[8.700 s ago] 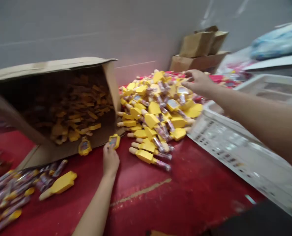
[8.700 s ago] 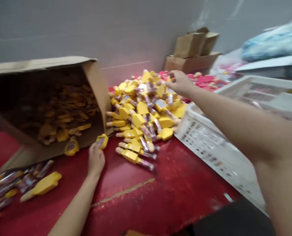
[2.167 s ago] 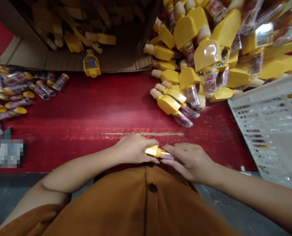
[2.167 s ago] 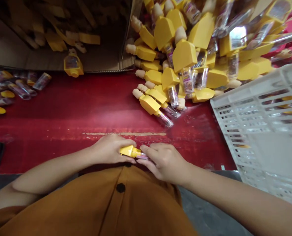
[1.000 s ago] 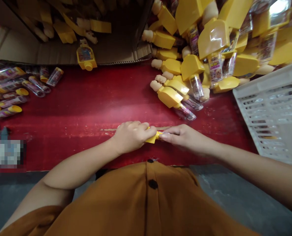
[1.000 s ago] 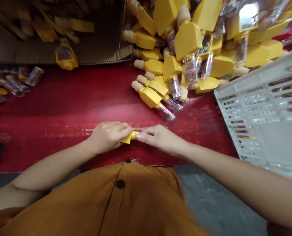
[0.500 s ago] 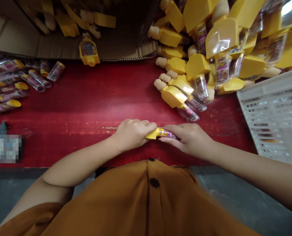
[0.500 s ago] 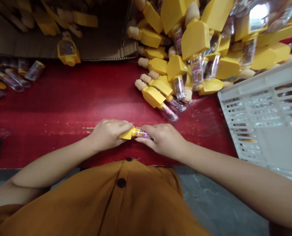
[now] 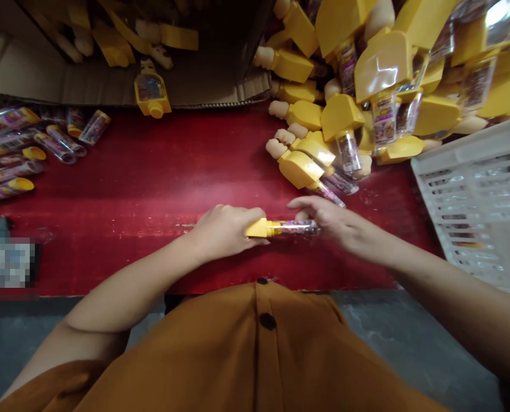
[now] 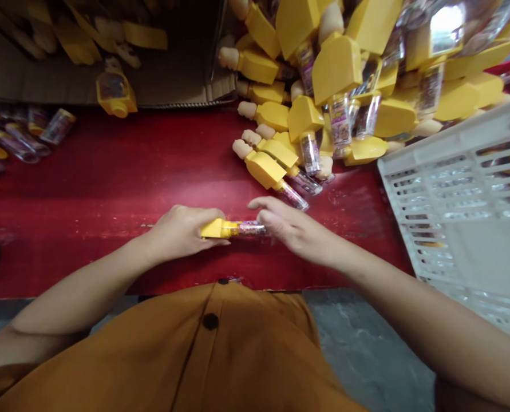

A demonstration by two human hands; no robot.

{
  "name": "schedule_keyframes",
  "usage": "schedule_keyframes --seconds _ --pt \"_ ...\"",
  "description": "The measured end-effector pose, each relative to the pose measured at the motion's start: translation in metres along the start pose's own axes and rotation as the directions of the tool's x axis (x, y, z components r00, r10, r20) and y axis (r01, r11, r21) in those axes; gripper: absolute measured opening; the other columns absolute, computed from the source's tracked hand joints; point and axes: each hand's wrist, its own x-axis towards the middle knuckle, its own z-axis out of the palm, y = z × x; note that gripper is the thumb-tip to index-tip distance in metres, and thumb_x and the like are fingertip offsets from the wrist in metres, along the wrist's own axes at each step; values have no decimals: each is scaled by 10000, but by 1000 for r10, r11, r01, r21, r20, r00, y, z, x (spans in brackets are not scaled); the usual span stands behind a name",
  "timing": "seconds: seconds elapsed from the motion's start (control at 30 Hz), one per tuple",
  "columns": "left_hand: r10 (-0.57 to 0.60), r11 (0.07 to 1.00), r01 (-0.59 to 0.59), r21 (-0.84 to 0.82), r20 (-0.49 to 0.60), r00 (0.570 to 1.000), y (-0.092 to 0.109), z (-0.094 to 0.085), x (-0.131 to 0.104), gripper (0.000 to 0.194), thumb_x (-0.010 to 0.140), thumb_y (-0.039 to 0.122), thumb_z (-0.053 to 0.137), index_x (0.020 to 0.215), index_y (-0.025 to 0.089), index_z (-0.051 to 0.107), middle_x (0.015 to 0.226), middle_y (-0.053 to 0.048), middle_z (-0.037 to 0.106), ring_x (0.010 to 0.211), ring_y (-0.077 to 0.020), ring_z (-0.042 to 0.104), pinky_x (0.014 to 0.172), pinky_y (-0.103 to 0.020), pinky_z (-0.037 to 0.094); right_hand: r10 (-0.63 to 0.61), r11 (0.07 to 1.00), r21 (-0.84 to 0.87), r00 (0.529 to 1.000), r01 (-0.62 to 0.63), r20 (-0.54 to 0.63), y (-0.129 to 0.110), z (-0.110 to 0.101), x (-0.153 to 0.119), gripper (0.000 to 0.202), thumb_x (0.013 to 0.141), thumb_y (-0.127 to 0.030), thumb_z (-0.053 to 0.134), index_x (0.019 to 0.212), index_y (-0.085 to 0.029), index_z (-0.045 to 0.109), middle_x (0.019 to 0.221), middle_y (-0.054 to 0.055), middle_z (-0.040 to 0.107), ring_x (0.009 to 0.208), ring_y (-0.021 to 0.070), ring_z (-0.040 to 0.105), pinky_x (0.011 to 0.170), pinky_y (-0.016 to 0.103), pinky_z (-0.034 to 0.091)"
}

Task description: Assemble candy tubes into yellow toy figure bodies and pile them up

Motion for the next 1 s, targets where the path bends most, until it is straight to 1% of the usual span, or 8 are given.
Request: schedule_keyframes --seconds 0.1,0.2,0.3,0.37,0.5,0.63,0.83,1.0 --pt "-128 919 156 -362 102 987 1 -12 1 345 648 497 624 781 183 573 652 24 589 586 -116 507 517 -216 334 -36 956 283 991 72 -129 1 -4 -2 558 810 -643 291 1101 -195 455 832 31 489 642 102 471 587 230 428" --pt "-108 636 313 -705 321 941 5 -21 -1 326 614 441 676 750 169 557 669 37 578 588 -88 500 525 -193 357 -48 841 514 968 172 -246 0 9 0 513 776 -643 380 1059 -227 479 862 31 484 689 110 481 568 214 424" --pt "3 332 457 -825 486 874 10 -25 -4 314 599 358 707 780 163 539 652 49 551 533 -59 474 487 -174 353 -117 710 631 936 312 -331 -2 28 4 491 747 -590 483 1090 -239 479 975 47 489 810 133 470 614 216 421" --pt "43 230 499 -836 521 853 10 -24 -4 317 597 330 713 789 158 528 647 48 545 516 -51 469 469 -166 352 -186 624 671 910 400 -370 -2 39 7 506 737 -539 525 1152 -264 441 1049 47 486 794 124 455 632 223 413" --pt "2 195 518 -833 528 849 9 -19 -2 326 613 325 707 796 143 508 663 32 551 532 -56 490 470 -162 375 -267 571 657 868 492 -419 -2 48 11 536 713 -432 604 1190 -332 380 1133 22 479 727 99 459 621 222 417" --pt "-8 187 534 -825 542 840 8 -15 1 343 635 335 691 822 136 484 689 10 570 532 -74 524 471 -180 413 -251 585 660 880 470 -404 3 50 13 522 707 -383 616 1149 -285 356 1054 32 536 645 78 490 562 199 432" --pt "165 98 599 -795 606 778 7 -16 1 334 727 343 610 947 154 444 781 -55 610 433 -70 529 320 -121 304 -104 576 722 911 383 -400 11 49 15 390 682 -346 629 936 -207 367 875 30 576 608 73 515 510 168 416" --pt "204 64 626 -777 624 754 5 -17 3 258 745 292 593 907 152 449 738 -41 615 413 -71 533 312 -118 309 -184 659 602 873 451 -452 17 45 17 357 686 -385 643 858 -195 394 878 22 539 763 112 538 641 227 455"
